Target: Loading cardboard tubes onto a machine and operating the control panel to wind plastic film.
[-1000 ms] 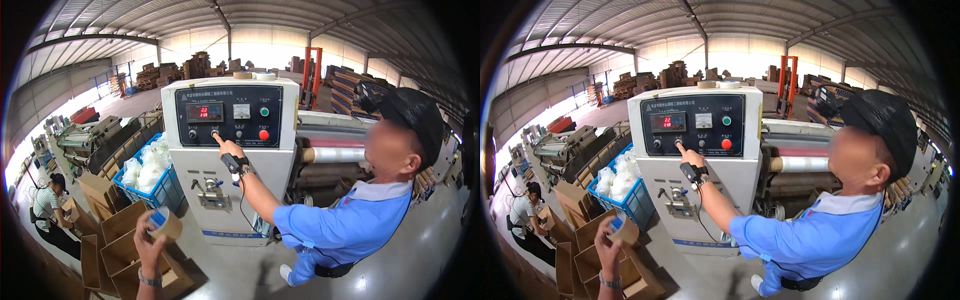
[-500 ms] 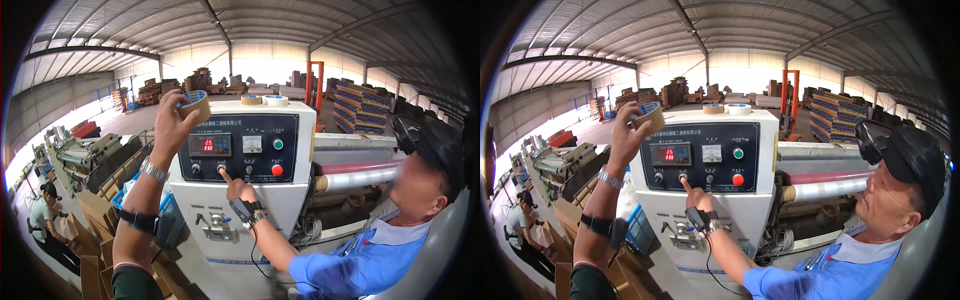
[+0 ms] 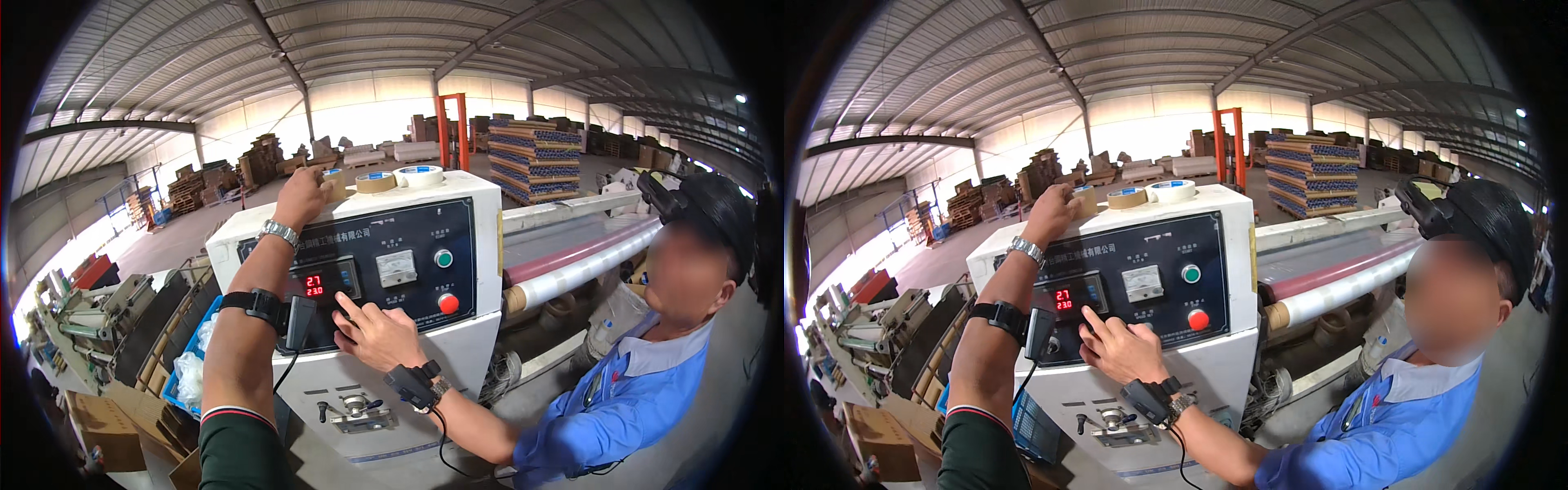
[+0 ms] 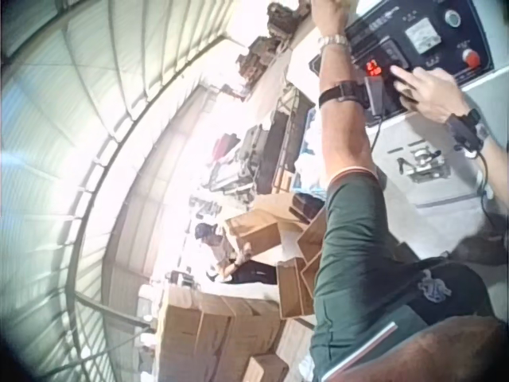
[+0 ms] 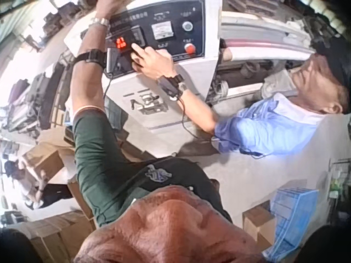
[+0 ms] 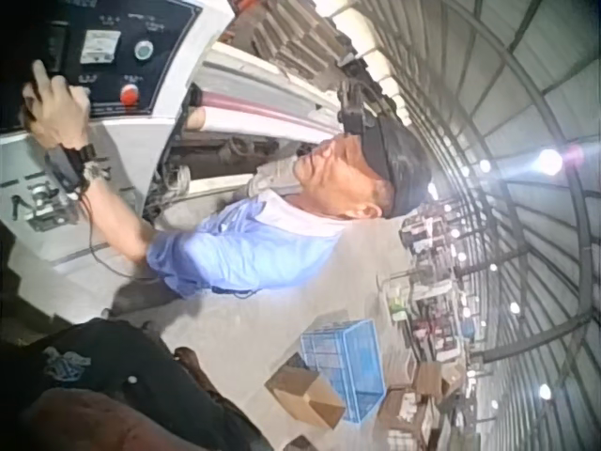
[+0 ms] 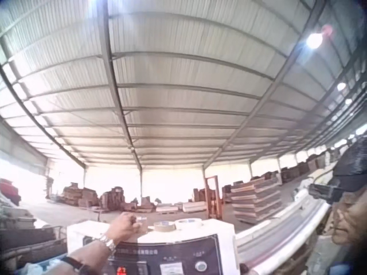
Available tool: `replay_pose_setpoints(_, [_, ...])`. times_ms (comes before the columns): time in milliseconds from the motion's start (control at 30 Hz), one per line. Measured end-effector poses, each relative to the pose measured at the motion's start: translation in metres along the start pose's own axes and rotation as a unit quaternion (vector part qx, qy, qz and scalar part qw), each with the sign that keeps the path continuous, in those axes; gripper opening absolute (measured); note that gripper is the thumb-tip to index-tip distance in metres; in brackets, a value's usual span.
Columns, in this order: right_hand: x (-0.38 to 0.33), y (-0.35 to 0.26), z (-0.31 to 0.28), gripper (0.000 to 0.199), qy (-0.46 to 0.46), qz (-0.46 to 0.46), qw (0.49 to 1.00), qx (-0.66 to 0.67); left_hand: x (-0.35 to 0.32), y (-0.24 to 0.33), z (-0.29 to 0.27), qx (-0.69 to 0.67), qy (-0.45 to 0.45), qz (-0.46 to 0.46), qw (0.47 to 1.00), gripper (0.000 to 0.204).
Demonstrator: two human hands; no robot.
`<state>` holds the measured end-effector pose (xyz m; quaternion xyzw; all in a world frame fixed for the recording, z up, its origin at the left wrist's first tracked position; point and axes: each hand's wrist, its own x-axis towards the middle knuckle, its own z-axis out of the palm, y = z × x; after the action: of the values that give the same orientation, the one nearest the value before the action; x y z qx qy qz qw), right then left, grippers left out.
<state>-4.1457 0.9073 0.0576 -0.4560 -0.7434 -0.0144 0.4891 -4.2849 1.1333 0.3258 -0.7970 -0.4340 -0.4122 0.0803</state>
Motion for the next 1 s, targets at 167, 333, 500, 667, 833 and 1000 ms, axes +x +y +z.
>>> replay_pose_setpoints(167, [0.066,-0.016,-0.004,0.022,0.046,-0.034,0.998,-0.012,0.006,0.013,0.007,0.086,0.092,0.089,0.988,0.04])
replay_pose_setpoints(333, [0.075,-0.008,0.003,0.019,0.058,-0.029,0.998,-0.016,0.018,0.037,0.026,0.089,0.029,0.253,0.963,0.036])
replay_pose_setpoints(500, [0.088,-0.001,0.002,0.018,0.067,-0.028,0.997,-0.017,0.027,0.051,0.038,0.117,-0.06,0.204,0.97,0.026])
replay_pose_setpoints(667, [0.088,0.003,0.002,0.02,0.012,-0.007,1.0,-0.023,0.019,0.06,0.027,0.105,0.024,0.262,0.959,0.015])
replay_pose_setpoints(833, [0.046,0.004,0.022,0.022,-0.05,-0.158,0.961,-0.223,-0.01,0.075,-0.018,-0.02,0.193,0.308,0.931,0.008])
replay_pose_setpoints(1000, [-0.05,0.027,0.095,0.024,-0.032,-0.444,0.664,-0.601,-0.087,0.077,-0.079,-0.118,0.241,0.27,0.925,0.016])
